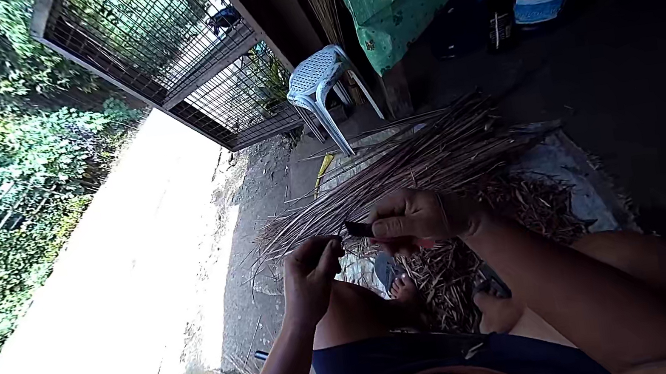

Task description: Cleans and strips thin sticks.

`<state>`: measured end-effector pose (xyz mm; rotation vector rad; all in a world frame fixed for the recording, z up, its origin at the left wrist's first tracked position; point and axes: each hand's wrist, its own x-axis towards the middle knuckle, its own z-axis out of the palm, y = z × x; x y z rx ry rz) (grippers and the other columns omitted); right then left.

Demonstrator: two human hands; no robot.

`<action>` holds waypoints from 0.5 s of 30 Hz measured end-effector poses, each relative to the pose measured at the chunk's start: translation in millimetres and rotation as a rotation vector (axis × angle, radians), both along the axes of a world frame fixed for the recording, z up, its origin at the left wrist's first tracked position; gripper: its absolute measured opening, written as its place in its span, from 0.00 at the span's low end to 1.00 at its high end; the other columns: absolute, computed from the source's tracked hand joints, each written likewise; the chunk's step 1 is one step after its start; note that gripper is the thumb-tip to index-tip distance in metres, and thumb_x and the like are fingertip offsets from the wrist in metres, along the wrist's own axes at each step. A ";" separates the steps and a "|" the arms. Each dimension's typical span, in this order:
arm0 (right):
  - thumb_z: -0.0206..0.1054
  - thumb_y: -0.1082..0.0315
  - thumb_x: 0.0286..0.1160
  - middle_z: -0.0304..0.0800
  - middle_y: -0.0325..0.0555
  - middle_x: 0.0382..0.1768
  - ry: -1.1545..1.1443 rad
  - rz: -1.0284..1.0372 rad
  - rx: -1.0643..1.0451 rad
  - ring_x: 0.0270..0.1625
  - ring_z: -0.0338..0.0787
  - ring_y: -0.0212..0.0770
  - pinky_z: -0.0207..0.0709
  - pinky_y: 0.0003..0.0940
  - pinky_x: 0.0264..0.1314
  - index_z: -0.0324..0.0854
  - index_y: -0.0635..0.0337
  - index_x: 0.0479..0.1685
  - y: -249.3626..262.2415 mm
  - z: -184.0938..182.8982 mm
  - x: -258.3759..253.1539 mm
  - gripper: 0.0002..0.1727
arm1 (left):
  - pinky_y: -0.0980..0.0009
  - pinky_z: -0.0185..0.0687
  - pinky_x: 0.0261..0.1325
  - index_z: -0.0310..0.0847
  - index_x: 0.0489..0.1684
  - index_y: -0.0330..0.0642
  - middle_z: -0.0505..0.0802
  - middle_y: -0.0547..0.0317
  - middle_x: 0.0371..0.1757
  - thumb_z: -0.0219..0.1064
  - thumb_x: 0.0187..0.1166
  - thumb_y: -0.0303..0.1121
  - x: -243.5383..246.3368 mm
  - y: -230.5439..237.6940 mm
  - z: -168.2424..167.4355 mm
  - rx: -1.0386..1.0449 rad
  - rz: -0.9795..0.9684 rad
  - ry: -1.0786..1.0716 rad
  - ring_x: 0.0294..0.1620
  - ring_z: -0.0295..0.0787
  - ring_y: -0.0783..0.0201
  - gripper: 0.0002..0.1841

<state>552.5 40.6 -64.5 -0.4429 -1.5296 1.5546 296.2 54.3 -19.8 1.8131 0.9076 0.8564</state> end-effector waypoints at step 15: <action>0.57 0.59 0.92 0.86 0.30 0.23 -0.007 -0.104 0.031 0.20 0.81 0.22 0.74 0.17 0.21 0.84 0.58 0.43 -0.8 -2.8 -23.0 0.15 | 0.78 0.77 0.27 0.85 0.35 0.35 0.88 0.64 0.26 0.64 0.82 0.26 17.8 -12.5 1.6 0.117 -0.015 -0.017 0.23 0.80 0.76 0.06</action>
